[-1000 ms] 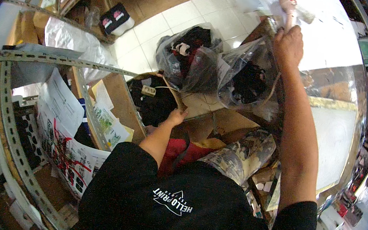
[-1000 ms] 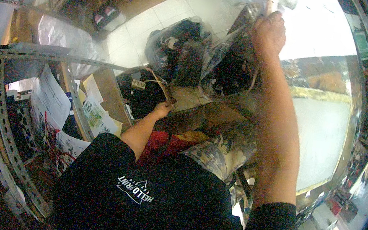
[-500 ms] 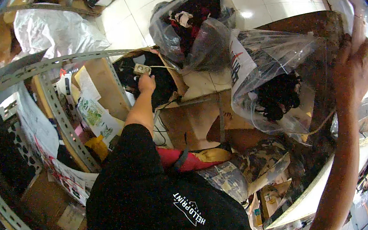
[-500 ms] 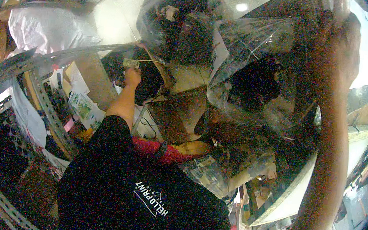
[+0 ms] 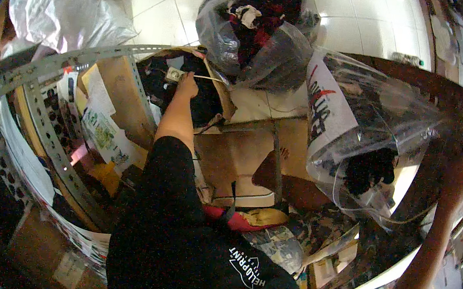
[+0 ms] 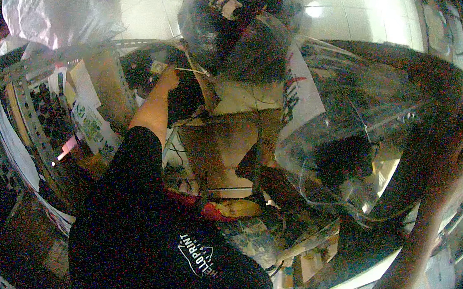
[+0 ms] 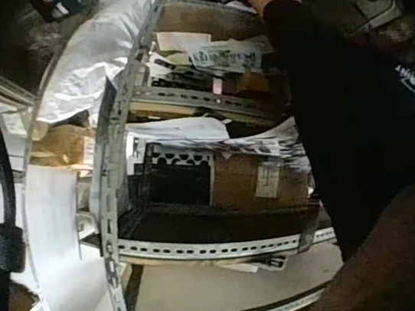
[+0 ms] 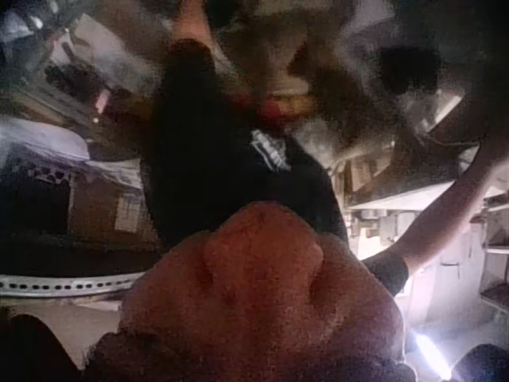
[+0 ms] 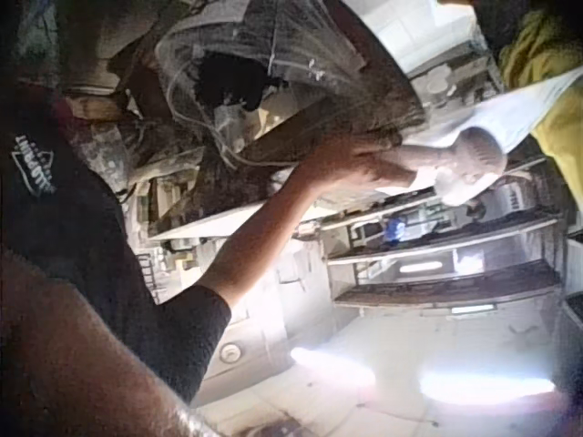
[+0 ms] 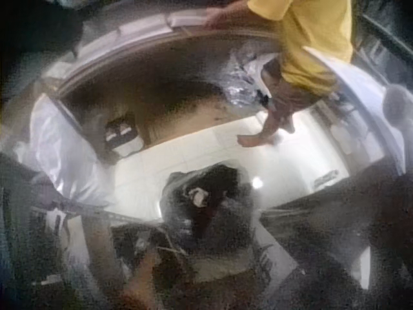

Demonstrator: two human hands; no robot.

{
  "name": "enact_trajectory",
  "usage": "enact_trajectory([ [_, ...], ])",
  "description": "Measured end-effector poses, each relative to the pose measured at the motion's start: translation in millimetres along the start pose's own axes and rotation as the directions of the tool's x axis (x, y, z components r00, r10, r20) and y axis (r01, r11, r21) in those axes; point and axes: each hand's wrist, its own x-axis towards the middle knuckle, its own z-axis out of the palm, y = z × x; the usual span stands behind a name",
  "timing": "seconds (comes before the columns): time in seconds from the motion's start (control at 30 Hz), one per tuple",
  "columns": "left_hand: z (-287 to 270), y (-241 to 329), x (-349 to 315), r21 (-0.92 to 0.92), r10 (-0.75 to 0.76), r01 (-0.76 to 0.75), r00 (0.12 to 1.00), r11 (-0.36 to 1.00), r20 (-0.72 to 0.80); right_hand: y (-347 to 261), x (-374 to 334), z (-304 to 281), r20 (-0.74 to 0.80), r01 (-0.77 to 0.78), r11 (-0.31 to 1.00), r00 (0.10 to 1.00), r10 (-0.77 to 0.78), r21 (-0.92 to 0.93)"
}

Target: The person uses a hair dryer to dry a screen-printing frame. They move the tool over the screen surface on the table, lift the frame to dry the reverse side, and then set it back down. They then reach for items in a plastic bag on the floor.

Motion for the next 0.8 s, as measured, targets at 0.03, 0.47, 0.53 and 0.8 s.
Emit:
enact_trajectory([
  [0.03,-9,17,-5,-0.026,-0.011,0.011,1.0,1.0,0.014,-2,1,2,0.001,0.013,1.0,1.0,-0.013,0.001],
  [0.47,40,11,-98,-0.202,0.084,-0.201,0.875,0.959,-0.476,-27,18,-10,0.025,-0.148,0.969,0.989,0.146,0.199],
  [0.53,41,18,-94,-0.308,-0.02,-0.161,0.859,0.938,-0.512,-27,15,-8,0.031,-0.167,0.972,0.986,0.164,0.167],
  [0.8,71,-8,-30,-0.362,-0.368,0.222,0.835,0.905,-0.409,-24,15,-7,0.026,-0.155,0.95,0.988,0.154,0.27],
])
